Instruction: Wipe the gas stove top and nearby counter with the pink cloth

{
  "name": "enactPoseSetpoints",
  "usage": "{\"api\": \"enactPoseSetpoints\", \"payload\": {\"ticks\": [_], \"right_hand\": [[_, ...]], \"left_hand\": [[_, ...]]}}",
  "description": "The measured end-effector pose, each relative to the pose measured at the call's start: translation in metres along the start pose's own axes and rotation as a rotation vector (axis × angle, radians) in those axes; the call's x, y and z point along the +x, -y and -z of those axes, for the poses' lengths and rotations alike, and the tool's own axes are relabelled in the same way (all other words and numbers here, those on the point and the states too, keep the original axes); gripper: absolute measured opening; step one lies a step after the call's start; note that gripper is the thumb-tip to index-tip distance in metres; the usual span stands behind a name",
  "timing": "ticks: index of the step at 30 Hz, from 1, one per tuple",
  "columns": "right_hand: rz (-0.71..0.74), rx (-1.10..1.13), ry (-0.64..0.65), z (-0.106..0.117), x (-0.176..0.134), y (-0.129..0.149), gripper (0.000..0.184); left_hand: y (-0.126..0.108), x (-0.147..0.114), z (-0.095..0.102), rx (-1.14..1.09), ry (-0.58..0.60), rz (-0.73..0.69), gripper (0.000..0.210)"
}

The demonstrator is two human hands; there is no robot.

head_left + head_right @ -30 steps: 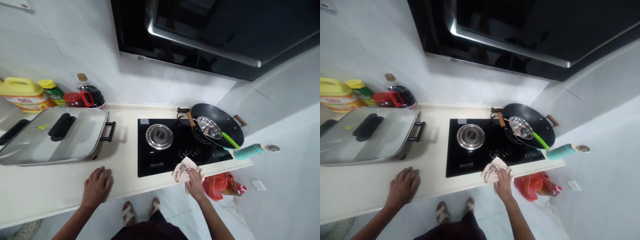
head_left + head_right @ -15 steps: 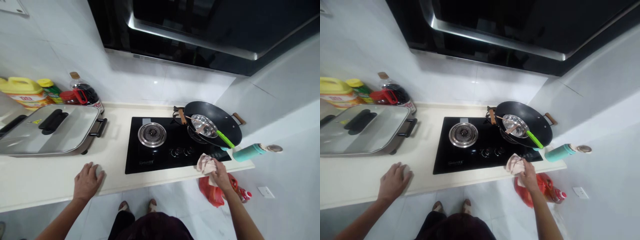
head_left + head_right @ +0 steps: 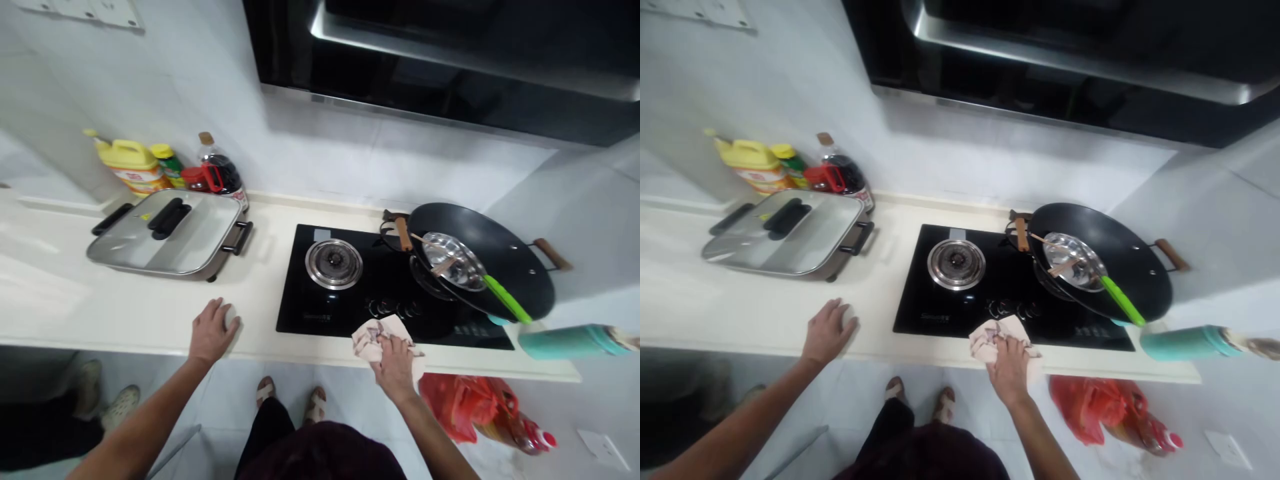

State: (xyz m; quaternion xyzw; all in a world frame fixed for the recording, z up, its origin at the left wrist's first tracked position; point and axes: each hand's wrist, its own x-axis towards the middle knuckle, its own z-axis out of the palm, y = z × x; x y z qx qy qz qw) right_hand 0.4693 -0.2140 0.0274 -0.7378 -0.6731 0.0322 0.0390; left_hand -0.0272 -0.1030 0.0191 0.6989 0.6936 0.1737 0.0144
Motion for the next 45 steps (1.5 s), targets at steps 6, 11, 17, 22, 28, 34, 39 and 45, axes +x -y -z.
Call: {"api": "enactPoseSetpoints", "payload": {"ticks": [6, 11, 17, 22, 28, 34, 39, 45], "right_hand": [[0.198, 0.026, 0.03, 0.001, 0.003, 0.106, 0.049], [0.347, 0.09, 0.04, -0.006, 0.004, 0.173, 0.052], [0.481, 0.147, 0.088, -0.011, 0.005, 0.249, 0.057], [0.497, 0.253, 0.148, -0.012, 0.007, 0.301, 0.054], [0.393, 0.828, 0.269, -0.012, 0.044, 0.339, 0.053], [0.091, 1.451, 0.604, 0.012, 0.116, 0.292, 0.059], [-0.174, 0.971, 0.041, -0.001, 0.146, 0.19, 0.06], [-0.341, 0.273, -0.323, -0.043, 0.105, 0.151, 0.062]], "left_hand": [[0.001, -0.007, -0.002, -0.079, -0.015, 0.025, 0.045], [0.004, -0.012, -0.005, -0.096, -0.033, 0.031, 0.039], [0.005, -0.019, -0.004, -0.218, -0.075, 0.019, 0.032], [0.008, -0.024, -0.006, -0.408, -0.175, 0.053, 0.035], [0.016, -0.025, -0.001, -0.684, -0.344, 0.208, 0.044], [0.015, -0.041, 0.024, -0.856, -0.358, 0.262, 0.035], [-0.002, -0.038, 0.036, -0.793, -0.23, 0.034, 0.029], [-0.068, -0.001, 0.02, -0.448, -0.019, -0.32, 0.052]]}}
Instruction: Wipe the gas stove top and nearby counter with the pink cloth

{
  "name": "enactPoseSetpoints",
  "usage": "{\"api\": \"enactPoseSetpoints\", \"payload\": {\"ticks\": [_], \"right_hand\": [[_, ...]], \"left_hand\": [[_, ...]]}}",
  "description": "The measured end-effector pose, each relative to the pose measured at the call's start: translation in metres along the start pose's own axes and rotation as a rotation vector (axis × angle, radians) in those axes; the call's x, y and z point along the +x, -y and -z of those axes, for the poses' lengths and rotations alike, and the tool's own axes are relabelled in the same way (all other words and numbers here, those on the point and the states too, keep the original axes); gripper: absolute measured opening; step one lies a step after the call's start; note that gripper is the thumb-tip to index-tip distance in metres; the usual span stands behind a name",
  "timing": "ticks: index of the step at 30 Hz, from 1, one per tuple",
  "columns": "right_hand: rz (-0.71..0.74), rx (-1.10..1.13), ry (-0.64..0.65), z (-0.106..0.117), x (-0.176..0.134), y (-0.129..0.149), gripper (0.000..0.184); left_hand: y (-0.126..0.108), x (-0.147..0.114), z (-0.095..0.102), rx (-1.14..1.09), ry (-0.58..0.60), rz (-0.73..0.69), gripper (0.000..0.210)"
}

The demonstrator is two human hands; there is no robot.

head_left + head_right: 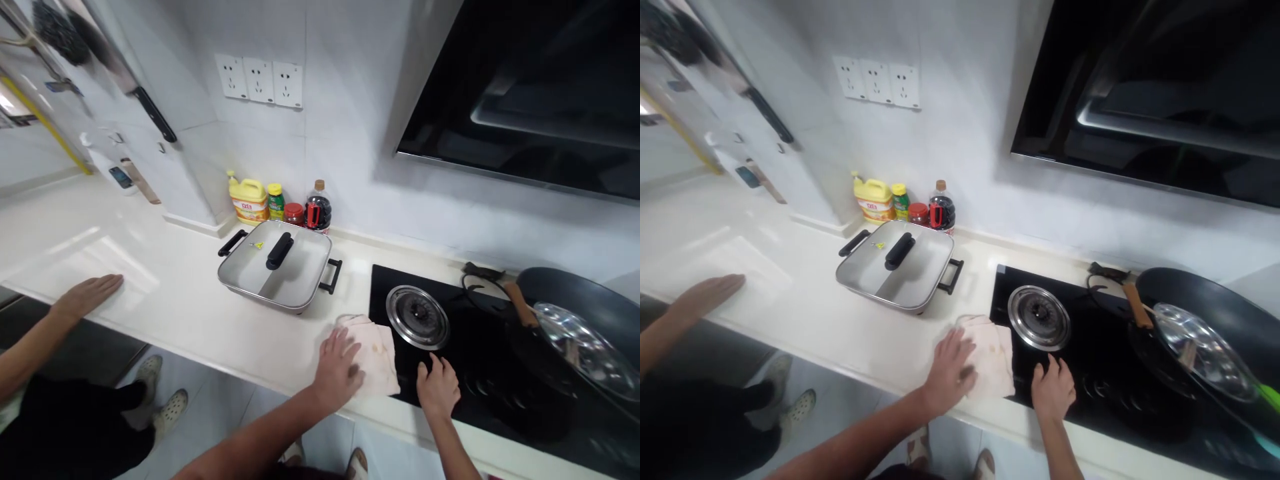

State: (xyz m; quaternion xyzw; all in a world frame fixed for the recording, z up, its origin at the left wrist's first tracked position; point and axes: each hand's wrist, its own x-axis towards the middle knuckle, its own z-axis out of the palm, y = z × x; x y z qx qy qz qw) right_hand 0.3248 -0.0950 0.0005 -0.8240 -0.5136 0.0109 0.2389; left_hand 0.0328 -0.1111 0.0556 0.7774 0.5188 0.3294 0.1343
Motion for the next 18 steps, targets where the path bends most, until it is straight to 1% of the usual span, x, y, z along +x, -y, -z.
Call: {"api": "enactPoseSetpoints", "payload": {"ticks": [2, 4, 6, 7, 9, 11, 13, 15, 16, 18], "right_hand": [[0.035, -0.105, -0.057, -0.006, -0.015, 0.0, 0.067], [0.081, -0.16, -0.077, -0.011, -0.022, 0.003, 0.069], [0.098, -0.184, -0.088, -0.013, -0.024, 0.004, 0.07], [0.098, -0.19, -0.092, -0.013, -0.023, 0.005, 0.07], [0.085, -0.2, -0.096, -0.012, -0.022, 0.006, 0.069], [0.075, -0.207, -0.094, -0.011, -0.021, 0.007, 0.068], [0.071, -0.208, -0.091, -0.009, -0.021, 0.009, 0.066], [0.069, -0.202, -0.091, -0.008, -0.022, 0.012, 0.065], [0.067, -0.198, -0.088, -0.007, -0.022, 0.012, 0.065], [0.065, -0.189, -0.082, -0.006, -0.022, 0.013, 0.065]], "left_hand": [[-0.014, 0.019, -0.021, 0.034, 0.125, -0.043, 0.067], [-0.021, 0.032, -0.04, 0.04, 0.256, -0.045, 0.074], [-0.019, 0.036, -0.053, 0.035, 0.351, -0.011, 0.075], [-0.015, 0.035, -0.056, 0.029, 0.377, 0.006, 0.075], [-0.002, 0.028, -0.056, 0.011, 0.38, 0.034, 0.074], [0.014, 0.023, -0.051, -0.004, 0.341, 0.081, 0.074], [0.028, 0.029, -0.045, -0.009, 0.291, 0.138, 0.075], [0.039, 0.053, -0.043, -0.02, 0.257, 0.183, 0.072], [0.044, 0.072, -0.044, -0.028, 0.25, 0.196, 0.069], [0.053, 0.118, -0.052, -0.035, 0.237, 0.241, 0.066]]}}
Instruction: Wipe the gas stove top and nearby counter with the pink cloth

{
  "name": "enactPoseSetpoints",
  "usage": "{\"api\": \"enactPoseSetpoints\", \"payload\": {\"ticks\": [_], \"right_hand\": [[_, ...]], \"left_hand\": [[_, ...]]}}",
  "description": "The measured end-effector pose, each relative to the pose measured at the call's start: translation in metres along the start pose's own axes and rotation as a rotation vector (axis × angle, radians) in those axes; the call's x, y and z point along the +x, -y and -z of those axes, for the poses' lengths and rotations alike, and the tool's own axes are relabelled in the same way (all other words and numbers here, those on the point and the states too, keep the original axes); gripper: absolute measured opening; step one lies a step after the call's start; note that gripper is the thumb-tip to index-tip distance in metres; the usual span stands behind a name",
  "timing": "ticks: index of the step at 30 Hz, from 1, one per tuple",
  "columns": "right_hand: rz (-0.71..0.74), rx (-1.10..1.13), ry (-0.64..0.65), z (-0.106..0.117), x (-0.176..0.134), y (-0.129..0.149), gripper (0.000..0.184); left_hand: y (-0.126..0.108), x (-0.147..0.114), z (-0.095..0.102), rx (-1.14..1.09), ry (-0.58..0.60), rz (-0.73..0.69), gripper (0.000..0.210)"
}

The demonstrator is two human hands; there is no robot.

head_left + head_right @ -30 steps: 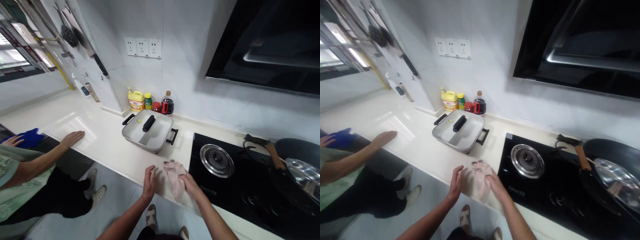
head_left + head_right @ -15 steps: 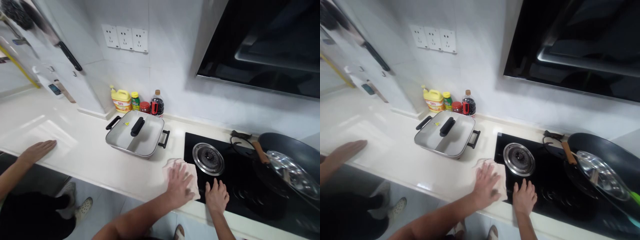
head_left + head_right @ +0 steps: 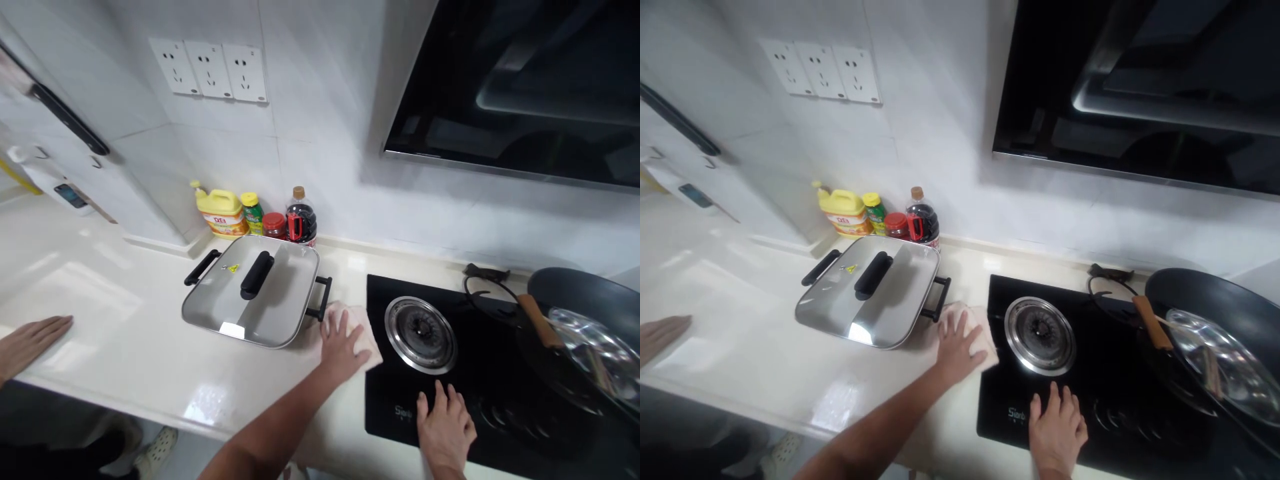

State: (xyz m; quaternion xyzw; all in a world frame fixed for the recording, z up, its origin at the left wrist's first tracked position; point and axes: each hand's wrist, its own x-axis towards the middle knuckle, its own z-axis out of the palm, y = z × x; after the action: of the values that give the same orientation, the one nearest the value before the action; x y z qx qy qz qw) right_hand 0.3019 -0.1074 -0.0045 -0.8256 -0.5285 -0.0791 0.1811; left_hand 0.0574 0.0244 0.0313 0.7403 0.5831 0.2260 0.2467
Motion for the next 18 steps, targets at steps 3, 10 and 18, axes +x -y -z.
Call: {"api": "enactPoseSetpoints", "payload": {"ticks": [3, 10, 18], "right_hand": [[0.001, 0.009, 0.013, 0.001, 0.001, -0.001, 0.066], [-0.03, 0.04, 0.025, 0.007, 0.002, -0.005, 0.067], [-0.068, 0.112, 0.082, 0.013, 0.003, -0.012, 0.07]], "left_hand": [[-0.005, 0.074, 0.0, -0.002, -0.03, 0.047, 0.065], [-0.014, 0.129, 0.0, 0.012, -0.034, 0.114, 0.065], [-0.004, -0.039, -0.004, -0.011, 0.11, -0.087, 0.074]]}}
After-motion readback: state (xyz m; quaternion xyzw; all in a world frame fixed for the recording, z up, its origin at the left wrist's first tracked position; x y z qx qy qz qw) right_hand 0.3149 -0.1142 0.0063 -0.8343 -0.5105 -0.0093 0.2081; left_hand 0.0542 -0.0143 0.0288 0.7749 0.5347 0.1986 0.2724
